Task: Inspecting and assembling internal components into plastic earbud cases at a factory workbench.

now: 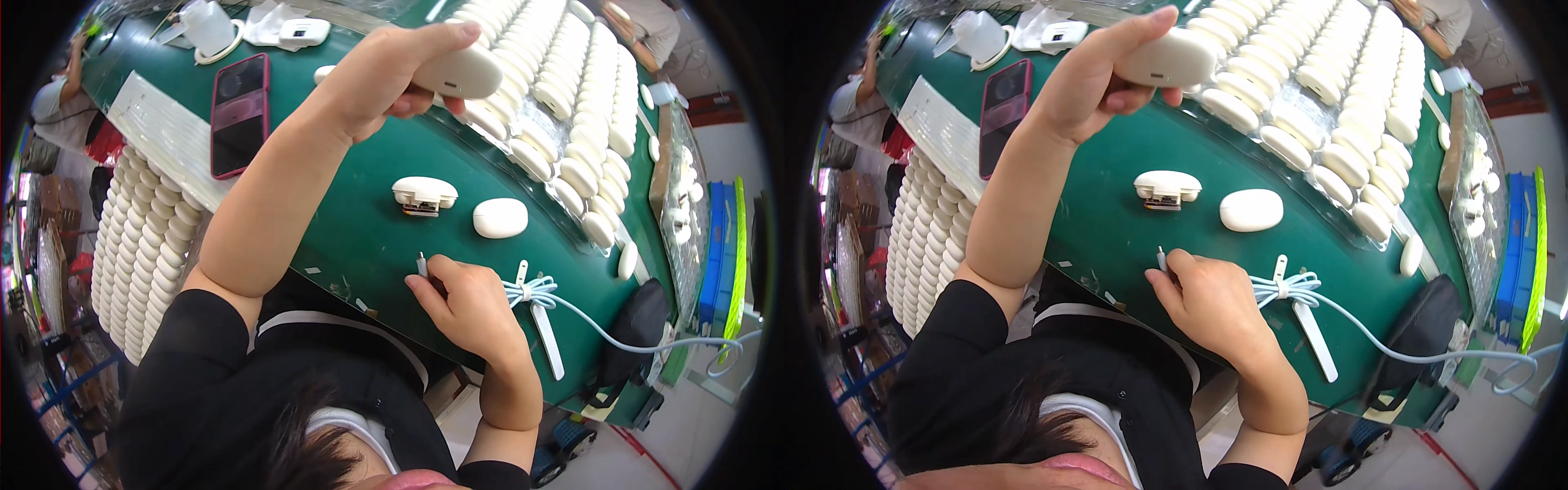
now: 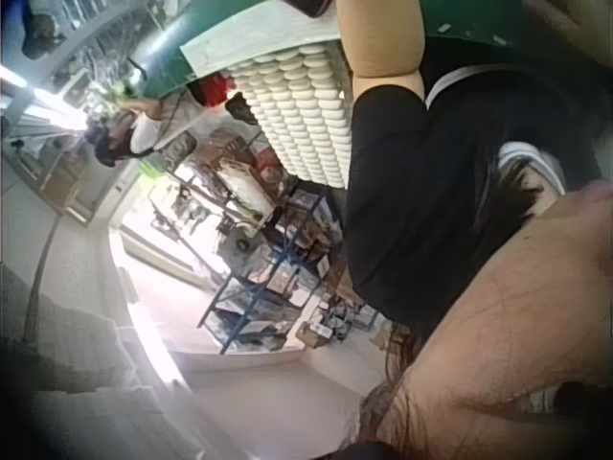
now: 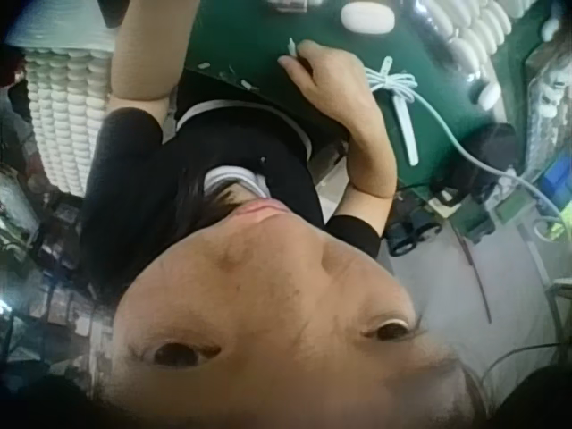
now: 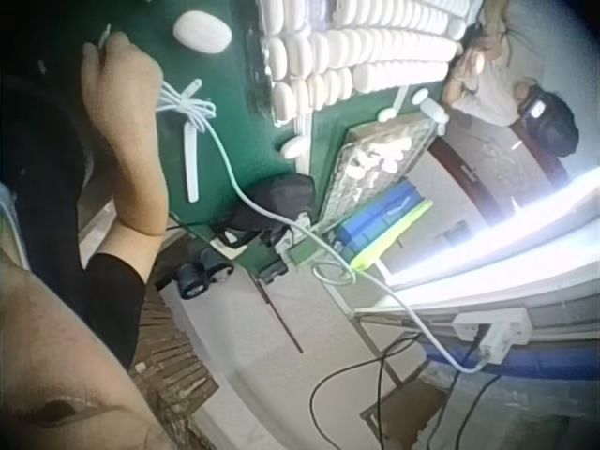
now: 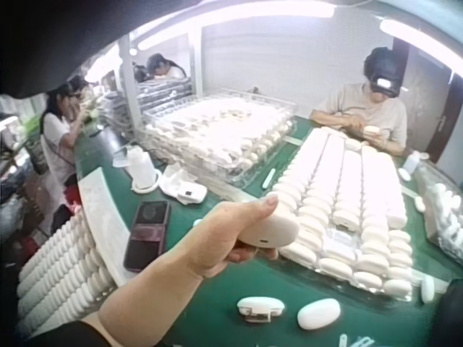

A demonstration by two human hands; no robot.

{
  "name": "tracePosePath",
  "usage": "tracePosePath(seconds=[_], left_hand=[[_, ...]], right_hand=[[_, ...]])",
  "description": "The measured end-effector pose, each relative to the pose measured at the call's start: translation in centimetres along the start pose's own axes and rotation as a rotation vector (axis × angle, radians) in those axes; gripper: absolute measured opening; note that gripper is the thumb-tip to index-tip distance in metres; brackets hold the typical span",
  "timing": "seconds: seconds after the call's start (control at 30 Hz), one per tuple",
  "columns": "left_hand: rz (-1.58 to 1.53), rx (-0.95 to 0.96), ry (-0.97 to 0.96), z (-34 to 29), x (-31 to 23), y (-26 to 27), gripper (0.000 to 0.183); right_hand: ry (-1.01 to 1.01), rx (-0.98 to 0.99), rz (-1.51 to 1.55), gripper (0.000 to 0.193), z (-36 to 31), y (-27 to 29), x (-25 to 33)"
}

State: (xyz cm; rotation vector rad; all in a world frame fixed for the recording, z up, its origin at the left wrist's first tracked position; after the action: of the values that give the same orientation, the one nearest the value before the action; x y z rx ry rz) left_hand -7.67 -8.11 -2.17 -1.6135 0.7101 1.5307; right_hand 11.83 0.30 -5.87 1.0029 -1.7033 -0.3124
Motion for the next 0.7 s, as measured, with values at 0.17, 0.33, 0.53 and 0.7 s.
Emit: tracePosePath(seconds=[0.17, 0.33, 0.53, 0.7], left_hand=[[-0.090, -0.068, -0.006, -0.1, -1.1, 3.8, 0.065], [-0.105, -0.209, -0.027, -1.1, -2.0, 4.4, 0.064], [-0.124, -0.220, -0.061, -1.0, -1.9, 5.0, 0.063], [-0.154, -0.211, -0.067, -0.9, -2.0, 5.1, 0.062]], right_hand=[[-0.003, -0.023, 0.015, 0.029, 0.0, -0.2, 0.3], [-0.019, -0.032, 0.061, 0.029, 0.1, -0.6, 0.1], [-0.033, -0.027, 0.088, 0.029, 0.3, -0.9, 0.1], [-0.039, -0.027, 0.096, 0.028, 0.2, -0.8, 0.0]])
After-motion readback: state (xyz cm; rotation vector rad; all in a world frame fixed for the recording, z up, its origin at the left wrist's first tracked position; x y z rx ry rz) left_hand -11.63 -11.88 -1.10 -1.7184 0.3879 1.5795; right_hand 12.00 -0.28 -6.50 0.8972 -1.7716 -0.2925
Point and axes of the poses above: each hand's wrist, its own z-axis towards the middle knuckle, its own y-axis out of the back of the hand, x = y × z, the point moved 3 cm from there along z, towards the middle knuckle, and after that the axes turned 15 degrees about x, right-handed, at the moved point
